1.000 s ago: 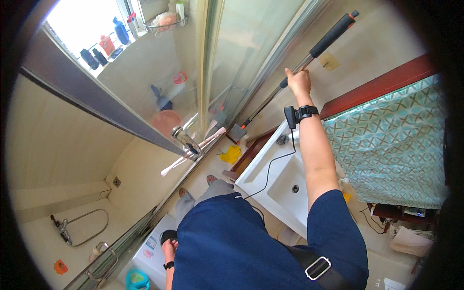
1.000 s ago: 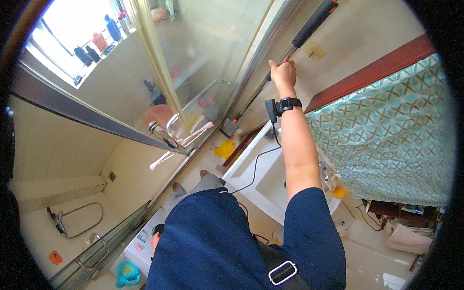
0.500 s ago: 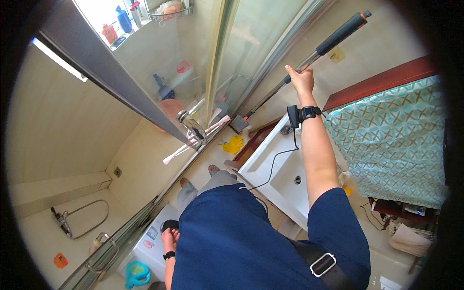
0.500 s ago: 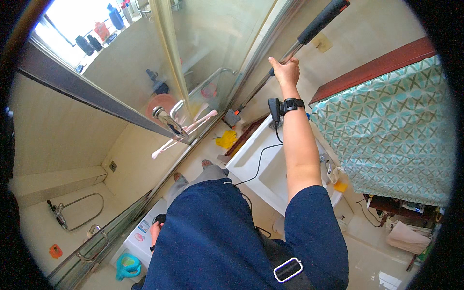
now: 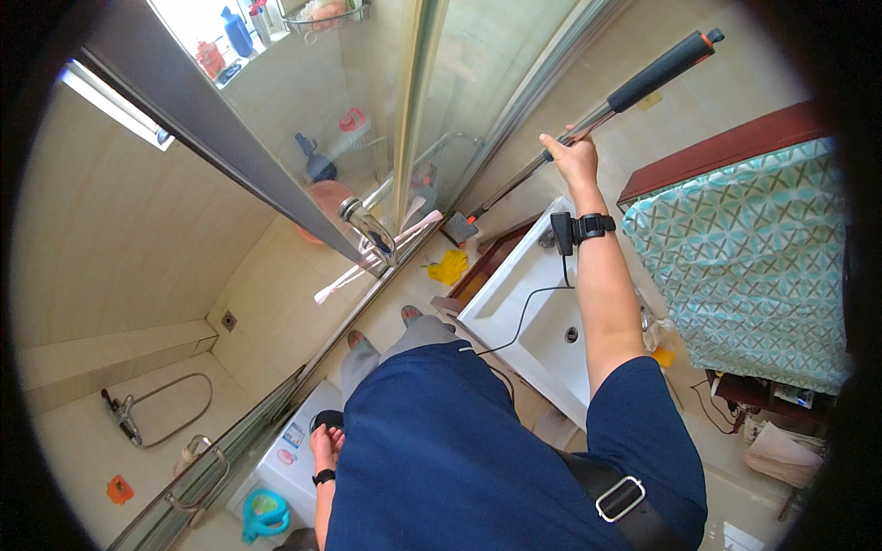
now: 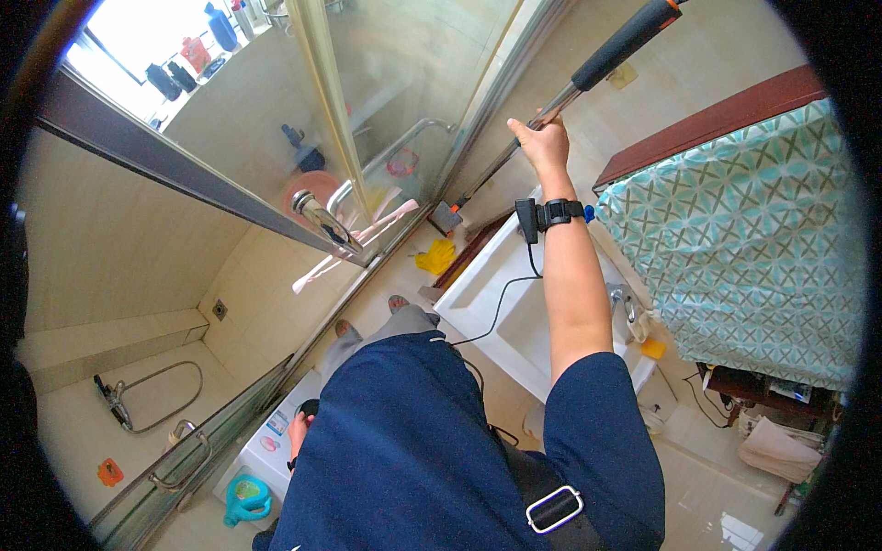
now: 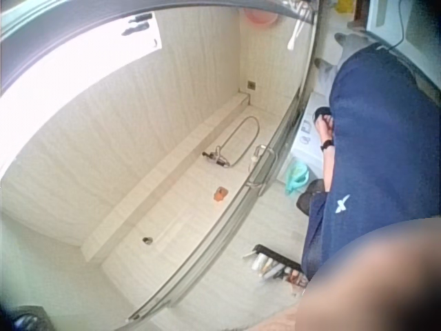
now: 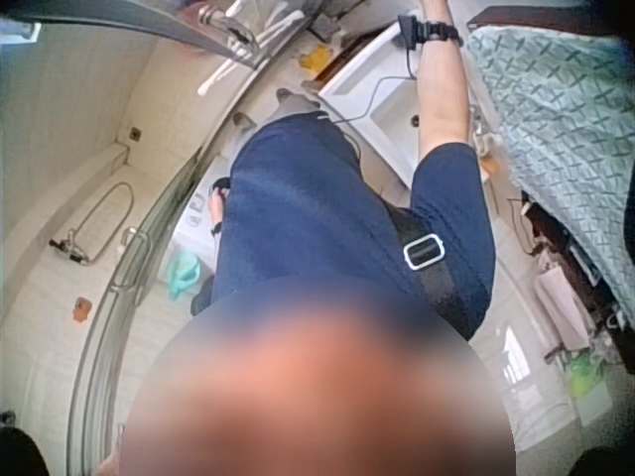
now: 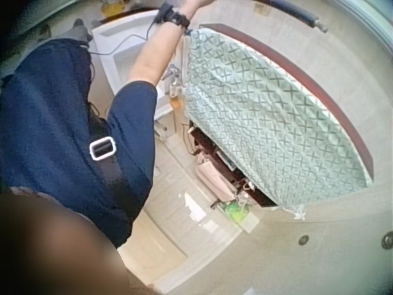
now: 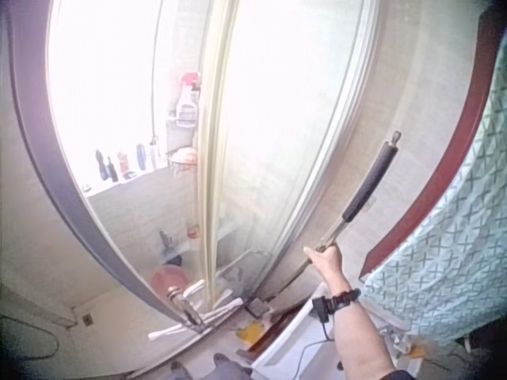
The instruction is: The person walks through a home and enters the bathroom. They pick up a mop, wet it under the shower head, and wipe the bathroom floor. They then wring out the mop and place it against the wall.
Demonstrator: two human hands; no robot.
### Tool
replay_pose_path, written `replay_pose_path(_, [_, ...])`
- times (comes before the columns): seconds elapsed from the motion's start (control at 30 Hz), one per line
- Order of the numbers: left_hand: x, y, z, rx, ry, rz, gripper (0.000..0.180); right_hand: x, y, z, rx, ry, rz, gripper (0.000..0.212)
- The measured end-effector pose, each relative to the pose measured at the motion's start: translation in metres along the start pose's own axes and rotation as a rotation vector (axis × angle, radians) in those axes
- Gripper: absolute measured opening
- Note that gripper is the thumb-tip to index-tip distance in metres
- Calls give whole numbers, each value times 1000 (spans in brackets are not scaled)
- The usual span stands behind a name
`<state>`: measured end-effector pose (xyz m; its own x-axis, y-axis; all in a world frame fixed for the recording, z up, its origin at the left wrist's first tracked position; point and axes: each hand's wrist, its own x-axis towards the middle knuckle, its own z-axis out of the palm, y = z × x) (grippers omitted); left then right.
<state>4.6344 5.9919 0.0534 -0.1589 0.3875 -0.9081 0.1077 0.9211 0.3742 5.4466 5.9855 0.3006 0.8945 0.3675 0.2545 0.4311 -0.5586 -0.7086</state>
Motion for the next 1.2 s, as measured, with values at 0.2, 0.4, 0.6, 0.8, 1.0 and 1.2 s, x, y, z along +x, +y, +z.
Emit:
replay_pose_path(0.2, [5, -6, 1, 36, -12, 19, 16, -7, 15, -2, 104, -22, -130, 64])
replay_pose_path(0.4, [11, -14, 0, -11, -27, -9, 15, -15, 8, -6, 215, -68, -117, 44])
replay_pose_path(0.6, [6, -15, 3, 115, -10, 64, 16, -15, 15, -1, 93, -108, -108, 59])
replay_pose_path(0.8, [12, -22, 2, 146, -20, 73, 16, -11, 26, 17, -132, 5, -28, 46])
replay_pose_path(1.0, [22, -32, -5, 284, -37, 160, 17, 24, 26, 14, -274, -90, -29, 43])
replay_pose_path(1.2, [7, -26, 0, -36, -18, 15, 16, 47, 37, 30, -215, -51, 15, 46])
